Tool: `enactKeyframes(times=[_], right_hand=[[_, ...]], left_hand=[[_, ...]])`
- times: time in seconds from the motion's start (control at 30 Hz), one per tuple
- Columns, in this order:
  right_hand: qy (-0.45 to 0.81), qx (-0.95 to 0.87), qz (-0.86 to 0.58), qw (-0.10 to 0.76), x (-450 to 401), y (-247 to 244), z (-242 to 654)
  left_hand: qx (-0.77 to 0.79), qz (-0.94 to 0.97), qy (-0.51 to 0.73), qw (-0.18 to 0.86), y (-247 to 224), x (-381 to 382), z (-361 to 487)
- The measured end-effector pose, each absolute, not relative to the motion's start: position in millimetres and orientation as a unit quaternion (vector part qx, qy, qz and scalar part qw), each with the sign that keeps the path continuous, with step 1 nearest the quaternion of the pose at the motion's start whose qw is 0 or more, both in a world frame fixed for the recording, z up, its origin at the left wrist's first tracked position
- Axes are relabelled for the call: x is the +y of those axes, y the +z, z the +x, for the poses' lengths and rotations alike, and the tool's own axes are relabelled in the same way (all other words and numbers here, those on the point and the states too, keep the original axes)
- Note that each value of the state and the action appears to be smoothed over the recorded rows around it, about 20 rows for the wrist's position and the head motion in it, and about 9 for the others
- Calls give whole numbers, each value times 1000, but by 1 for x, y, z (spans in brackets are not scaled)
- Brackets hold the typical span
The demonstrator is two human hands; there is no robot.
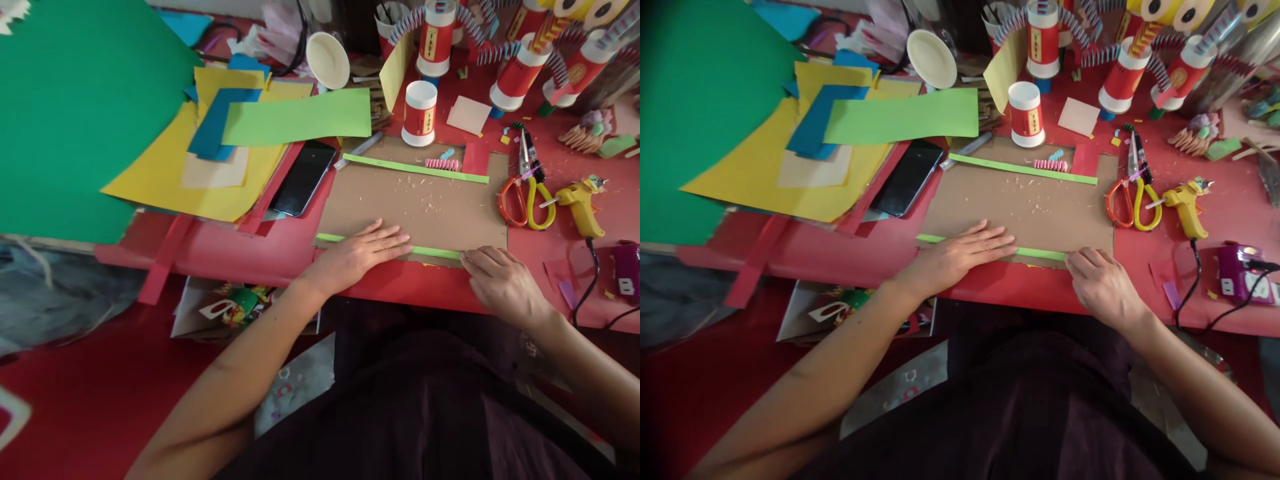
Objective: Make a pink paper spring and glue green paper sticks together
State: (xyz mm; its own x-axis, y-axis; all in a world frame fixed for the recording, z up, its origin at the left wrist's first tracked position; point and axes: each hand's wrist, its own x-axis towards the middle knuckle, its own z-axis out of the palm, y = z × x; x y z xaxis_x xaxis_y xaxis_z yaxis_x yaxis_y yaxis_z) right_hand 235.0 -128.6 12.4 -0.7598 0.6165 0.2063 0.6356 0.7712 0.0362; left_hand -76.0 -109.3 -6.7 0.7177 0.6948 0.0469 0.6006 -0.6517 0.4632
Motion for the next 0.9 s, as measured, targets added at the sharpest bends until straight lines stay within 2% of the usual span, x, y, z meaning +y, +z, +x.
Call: enactKeyframes(times=[0.2, 0.33, 0.47, 0.67, 0.9], right_hand=[[-66, -920, -379, 77, -127, 21, 216], [-19, -910, -395, 127, -132, 12, 181], [35, -907, -387, 161, -140, -8, 168], [71, -899, -397, 169, -144, -15, 179], [97, -894, -401, 173, -144, -18, 177]], left_hand=[[354, 912, 123, 167, -10, -111, -71], [356, 915, 118, 145, -9, -112, -68], [354, 912, 118, 169, -7, -112, -75], [404, 876, 156, 212, -8, -119, -91], [468, 849, 195, 150, -13, -135, -106]])
